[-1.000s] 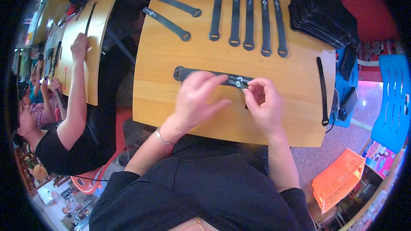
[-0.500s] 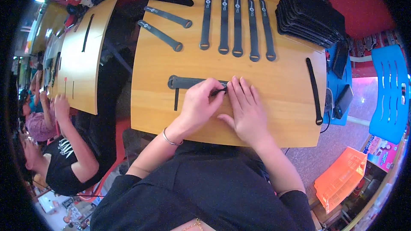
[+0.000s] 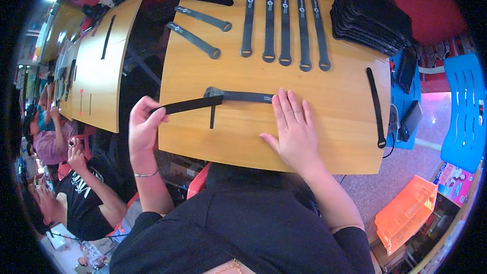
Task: Assembling small components onto long black straps at a workshop table.
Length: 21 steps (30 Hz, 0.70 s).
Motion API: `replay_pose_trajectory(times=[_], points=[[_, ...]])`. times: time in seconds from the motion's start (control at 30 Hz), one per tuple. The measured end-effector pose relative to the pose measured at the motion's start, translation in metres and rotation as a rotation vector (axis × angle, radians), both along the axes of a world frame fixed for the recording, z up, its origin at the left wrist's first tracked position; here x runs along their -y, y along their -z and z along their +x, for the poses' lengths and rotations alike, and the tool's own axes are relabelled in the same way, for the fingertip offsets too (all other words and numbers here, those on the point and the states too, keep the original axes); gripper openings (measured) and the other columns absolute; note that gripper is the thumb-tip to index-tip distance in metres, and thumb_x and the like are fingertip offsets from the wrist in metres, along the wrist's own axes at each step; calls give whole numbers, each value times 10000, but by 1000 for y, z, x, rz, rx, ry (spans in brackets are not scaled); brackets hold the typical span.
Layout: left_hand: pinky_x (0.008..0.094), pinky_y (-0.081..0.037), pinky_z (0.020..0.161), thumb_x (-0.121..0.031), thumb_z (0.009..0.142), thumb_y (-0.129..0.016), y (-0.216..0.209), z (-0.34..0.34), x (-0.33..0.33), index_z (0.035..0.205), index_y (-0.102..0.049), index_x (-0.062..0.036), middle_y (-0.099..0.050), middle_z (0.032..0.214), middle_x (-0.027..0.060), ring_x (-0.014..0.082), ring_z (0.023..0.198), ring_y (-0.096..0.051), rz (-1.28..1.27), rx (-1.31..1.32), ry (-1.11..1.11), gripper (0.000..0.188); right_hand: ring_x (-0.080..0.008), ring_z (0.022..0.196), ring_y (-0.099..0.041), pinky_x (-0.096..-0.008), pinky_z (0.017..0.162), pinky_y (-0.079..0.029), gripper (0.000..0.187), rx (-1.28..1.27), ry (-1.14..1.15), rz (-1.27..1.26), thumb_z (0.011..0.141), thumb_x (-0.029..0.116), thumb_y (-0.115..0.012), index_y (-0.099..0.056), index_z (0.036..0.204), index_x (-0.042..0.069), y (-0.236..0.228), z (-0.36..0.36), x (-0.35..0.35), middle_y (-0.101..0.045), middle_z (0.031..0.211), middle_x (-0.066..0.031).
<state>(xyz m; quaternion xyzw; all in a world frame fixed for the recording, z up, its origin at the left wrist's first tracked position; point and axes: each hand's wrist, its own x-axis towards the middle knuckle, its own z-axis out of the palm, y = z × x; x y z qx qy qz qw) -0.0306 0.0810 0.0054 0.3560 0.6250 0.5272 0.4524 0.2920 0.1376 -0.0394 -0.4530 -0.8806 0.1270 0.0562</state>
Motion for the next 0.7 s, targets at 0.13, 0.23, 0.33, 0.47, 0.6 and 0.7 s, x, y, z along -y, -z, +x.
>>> replay_pose_trajectory(times=[0.13, 0.23, 0.33, 0.47, 0.6, 0.7], points=[[179, -452, 574, 45, 789, -622, -21, -34, 28, 809, -550, -23, -597, 733, 45, 91, 621, -594, 46, -52, -203, 102, -258, 1369, -216, -440, 1109, -169, 827, 28, -6, 11, 772, 464, -619, -303, 1387, 10, 1, -2, 1, -262, 1469, -124], [182, -460, 579, 59, 797, -612, -31, -50, 41, 838, -550, -22, -592, 738, 36, 96, 611, -596, 57, -72, -144, 110, -255, 1373, -211, -443, 1108, -171, 831, 59, 7, 31, 779, 467, -611, -285, 1396, 15, 0, -1, 1, -251, 1474, -122], [193, -465, 603, 49, 808, -605, -40, -46, 43, 857, -554, -19, -584, 764, 35, 101, 640, -590, 115, -58, -148, 98, -255, 1374, -208, -445, 1108, -169, 831, 68, 0, 33, 783, 467, -608, -278, 1400, 18, -1, -1, 3, -249, 1476, -121], [216, -470, 654, 8, 841, -591, -42, -91, 54, 874, -557, -21, -559, 804, 28, 103, 690, -545, 247, -107, -402, 56, -253, 1375, -207, -444, 1109, -168, 827, 45, -2, 35, 786, 462, -607, -276, 1402, 19, -2, -1, 3, -247, 1476, -121], [316, -454, 859, -26, 878, -552, -70, -134, 105, 923, -531, -35, -522, 938, 51, 164, 887, -548, 426, -206, -419, 51, -250, 1380, -192, -445, 1111, -161, 836, 54, -5, 37, 787, 460, -606, -259, 1408, 20, 2, 0, 5, -231, 1483, -121], [478, -338, 1049, -18, 884, -521, -96, -117, 113, 920, -508, -39, -512, 943, 65, 291, 1126, -515, 625, -65, -356, 44, -251, 1384, -180, -446, 1112, -154, 844, 78, 4, 44, 789, 462, -602, -244, 1414, 23, 3, 2, 6, -218, 1488, -122]])
